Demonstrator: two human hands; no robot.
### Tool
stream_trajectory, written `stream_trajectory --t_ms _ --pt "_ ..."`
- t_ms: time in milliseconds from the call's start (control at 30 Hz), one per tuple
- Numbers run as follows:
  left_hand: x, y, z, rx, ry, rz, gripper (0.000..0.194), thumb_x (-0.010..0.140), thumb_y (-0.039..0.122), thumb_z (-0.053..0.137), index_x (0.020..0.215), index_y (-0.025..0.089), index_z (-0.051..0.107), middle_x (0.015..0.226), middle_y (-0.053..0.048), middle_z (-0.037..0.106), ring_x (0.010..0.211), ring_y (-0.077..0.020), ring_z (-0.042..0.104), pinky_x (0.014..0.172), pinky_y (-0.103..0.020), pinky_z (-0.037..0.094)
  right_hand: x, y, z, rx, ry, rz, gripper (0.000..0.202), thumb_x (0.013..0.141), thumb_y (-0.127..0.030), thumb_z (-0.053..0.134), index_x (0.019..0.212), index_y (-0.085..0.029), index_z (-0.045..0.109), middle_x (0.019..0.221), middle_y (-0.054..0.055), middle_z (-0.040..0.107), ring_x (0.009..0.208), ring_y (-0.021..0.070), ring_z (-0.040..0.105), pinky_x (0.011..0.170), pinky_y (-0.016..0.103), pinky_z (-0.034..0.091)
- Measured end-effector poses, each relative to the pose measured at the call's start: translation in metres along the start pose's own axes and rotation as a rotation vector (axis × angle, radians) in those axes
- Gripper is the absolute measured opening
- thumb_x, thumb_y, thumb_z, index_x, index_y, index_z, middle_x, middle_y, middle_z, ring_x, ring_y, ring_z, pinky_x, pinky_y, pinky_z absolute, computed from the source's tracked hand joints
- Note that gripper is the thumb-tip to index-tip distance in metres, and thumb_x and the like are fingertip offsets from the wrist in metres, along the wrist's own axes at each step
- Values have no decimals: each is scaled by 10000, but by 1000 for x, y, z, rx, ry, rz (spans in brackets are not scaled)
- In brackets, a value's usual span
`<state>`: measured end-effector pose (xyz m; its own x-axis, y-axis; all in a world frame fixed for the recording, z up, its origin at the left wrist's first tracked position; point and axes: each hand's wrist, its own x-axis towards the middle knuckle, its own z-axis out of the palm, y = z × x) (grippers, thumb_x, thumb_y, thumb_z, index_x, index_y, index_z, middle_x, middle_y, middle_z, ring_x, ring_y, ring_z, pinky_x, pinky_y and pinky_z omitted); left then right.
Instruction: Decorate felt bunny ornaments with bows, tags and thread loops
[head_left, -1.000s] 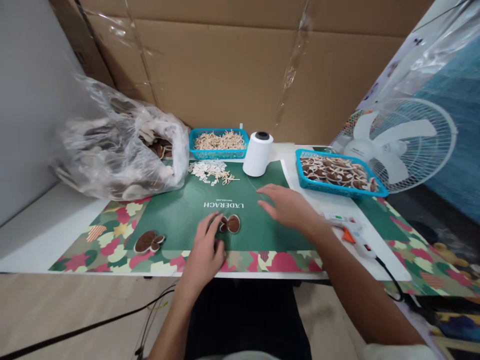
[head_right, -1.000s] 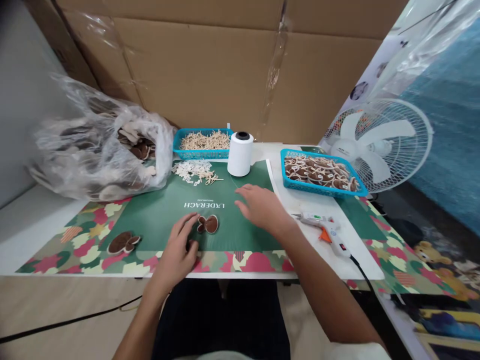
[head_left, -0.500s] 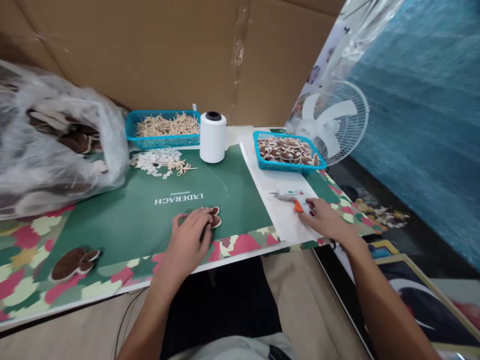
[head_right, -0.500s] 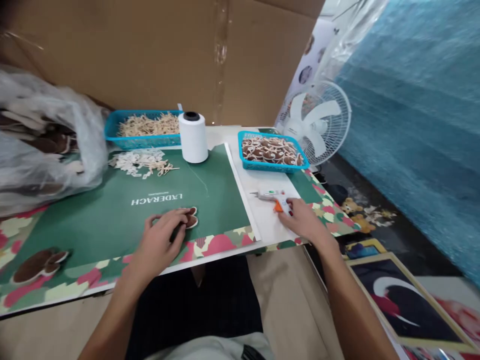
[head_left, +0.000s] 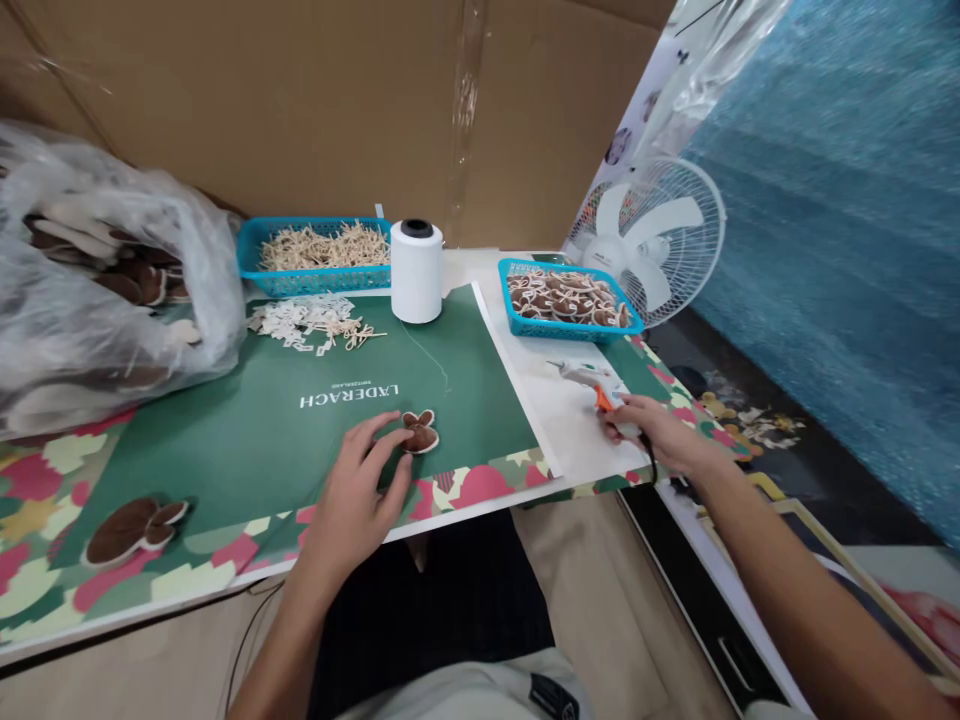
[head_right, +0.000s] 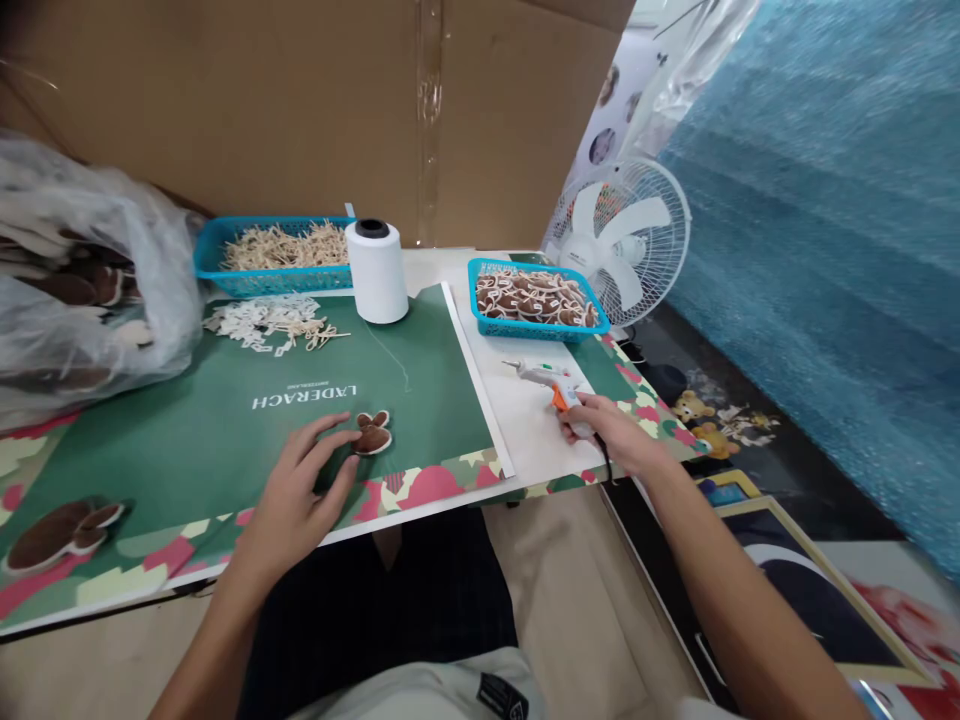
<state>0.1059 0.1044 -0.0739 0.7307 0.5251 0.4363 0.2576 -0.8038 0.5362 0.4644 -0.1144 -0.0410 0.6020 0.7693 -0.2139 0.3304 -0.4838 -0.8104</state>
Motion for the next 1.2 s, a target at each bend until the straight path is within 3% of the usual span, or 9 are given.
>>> stream_trajectory --t_ms 133,233,433,667,833,1200 --pt "-3 7 2 9 42 110 273 1018 133 536 1262 230 611 1368 -114 620 1286 -260 591 1087 -435 508 -17 -2 35 357 -12 -40 442 780 -602 699 1020 -233 654 950 92 740 642 180 627 593 327 549" --pt "-12 17 8 38 86 138 272 986 85 572 1216 224 617 1314 -116 647 1245 -270 611 1058 -449 514 -20 -20 58 570 -160 -74 411 775 -549 792 1016 -228 703 1041 88 746 614 140 573 579 307 529" --pt "-27 38 22 149 148 150 240 952 60 584 1139 200 638 1179 -127 706 1161 -288 660 965 -438 542 0 -57 82 270 -315 -152 343 786 -504 827 961 -217 759 1037 80 795 990 272 721 866 392 596" --pt "-26 42 32 310 89 137 333 966 120 578 1291 117 648 1382 -197 673 1330 -349 609 1053 -475 478 28 -69 101 175 -485 -246 73 756 -273 696 801 -221 722 864 28 749 864 223 687 823 359 556" --pt "-23 43 37 375 5 84 338 1000 195 539 1307 114 653 1415 -164 676 1330 -332 618 1059 -475 430 29 -69 111 149 -532 -194 69 736 -265 667 767 -217 706 811 18 723 818 208 658 791 343 530" --pt "-23 43 36 373 -11 65 312 1015 205 517 1275 138 675 1410 -152 683 1341 -314 614 1033 -473 418 26 -70 116 115 -490 -133 97 721 -301 658 759 -221 699 811 19 710 836 221 651 819 361 511"
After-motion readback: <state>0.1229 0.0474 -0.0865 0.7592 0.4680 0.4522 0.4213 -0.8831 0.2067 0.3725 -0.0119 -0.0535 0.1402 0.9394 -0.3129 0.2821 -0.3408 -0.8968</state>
